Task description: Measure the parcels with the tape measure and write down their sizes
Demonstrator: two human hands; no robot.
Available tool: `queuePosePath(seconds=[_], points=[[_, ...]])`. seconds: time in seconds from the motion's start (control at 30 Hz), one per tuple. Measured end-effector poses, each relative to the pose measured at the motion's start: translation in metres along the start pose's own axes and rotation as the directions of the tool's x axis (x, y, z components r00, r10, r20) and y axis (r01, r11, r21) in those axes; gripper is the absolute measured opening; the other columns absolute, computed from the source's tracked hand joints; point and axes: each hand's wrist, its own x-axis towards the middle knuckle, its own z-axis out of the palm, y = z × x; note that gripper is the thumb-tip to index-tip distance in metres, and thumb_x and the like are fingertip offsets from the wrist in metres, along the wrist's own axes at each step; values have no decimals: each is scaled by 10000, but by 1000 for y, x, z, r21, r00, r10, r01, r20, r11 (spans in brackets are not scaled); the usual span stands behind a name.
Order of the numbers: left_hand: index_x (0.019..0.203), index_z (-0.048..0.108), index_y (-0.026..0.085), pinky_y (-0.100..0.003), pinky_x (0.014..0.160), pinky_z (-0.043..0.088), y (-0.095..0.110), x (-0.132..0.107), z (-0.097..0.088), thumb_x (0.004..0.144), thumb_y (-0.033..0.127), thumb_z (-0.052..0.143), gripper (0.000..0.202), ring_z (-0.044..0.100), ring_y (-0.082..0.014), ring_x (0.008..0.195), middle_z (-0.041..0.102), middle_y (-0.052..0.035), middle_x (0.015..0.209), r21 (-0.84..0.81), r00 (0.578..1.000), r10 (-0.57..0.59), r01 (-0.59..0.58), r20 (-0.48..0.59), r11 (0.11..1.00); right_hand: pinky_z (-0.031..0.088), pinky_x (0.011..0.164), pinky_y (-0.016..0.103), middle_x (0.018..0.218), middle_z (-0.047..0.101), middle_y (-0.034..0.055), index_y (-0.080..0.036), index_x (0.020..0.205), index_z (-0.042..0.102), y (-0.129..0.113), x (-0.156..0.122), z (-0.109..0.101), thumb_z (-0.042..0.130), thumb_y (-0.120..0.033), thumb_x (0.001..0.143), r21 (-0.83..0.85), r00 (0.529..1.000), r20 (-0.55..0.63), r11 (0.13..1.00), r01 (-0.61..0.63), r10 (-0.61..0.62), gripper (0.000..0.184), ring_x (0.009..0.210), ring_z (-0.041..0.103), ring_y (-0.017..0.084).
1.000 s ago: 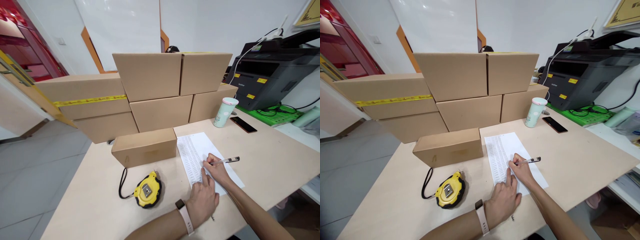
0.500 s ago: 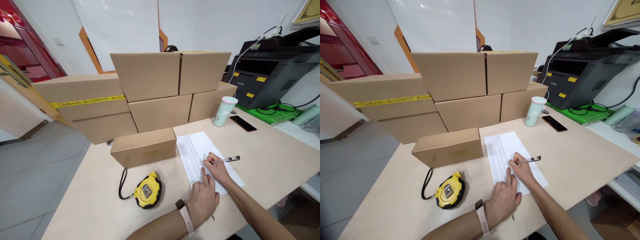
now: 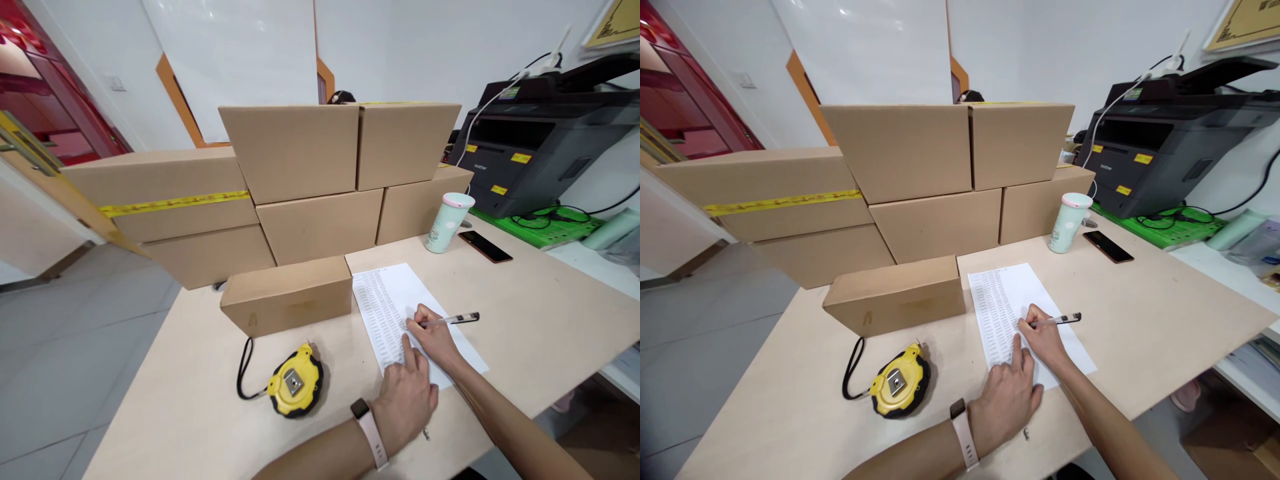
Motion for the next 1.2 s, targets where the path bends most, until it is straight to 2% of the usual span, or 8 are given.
queuePosePath(seconds=[0.2,0.43,0.7,1.2], points=[[1198,493,90,-327,592,512,0,-2,-1,856,433,472,485,653,-205,644,532,-237,1294,41,1000,-4,5,-27,999,289,498,245,539,305,-78,-235,575,305,1,0,0,544,-223,723,28,1000,20,1000,-12,12,281,511,321,108],[1211,483,85,-321,579,506,0,-1,-1,853,436,484,501,657,-199,646,512,-252,1308,33,1000,4,-4,-13,999,300,505,246,537,311,-77,-234,573,321,-4,0,-1,543,-235,710,18,999,-26,999,-29,29,261,513,326,110],[1223,481,84,-320,584,504,0,-2,-3,861,443,471,510,658,-197,662,511,-254,1307,28,1000,7,-8,17,1000,275,485,245,535,296,-74,-235,572,315,-4,0,-1,537,-217,703,33,1000,-15,999,-11,11,258,508,302,106],[1207,492,83,-322,569,510,0,-1,-1,860,436,466,495,654,-199,638,510,-244,1319,35,1000,9,-9,-12,999,278,481,239,532,292,-72,-234,563,305,-7,0,-1,532,-221,695,31,1000,-16,999,-22,23,263,513,303,107]])
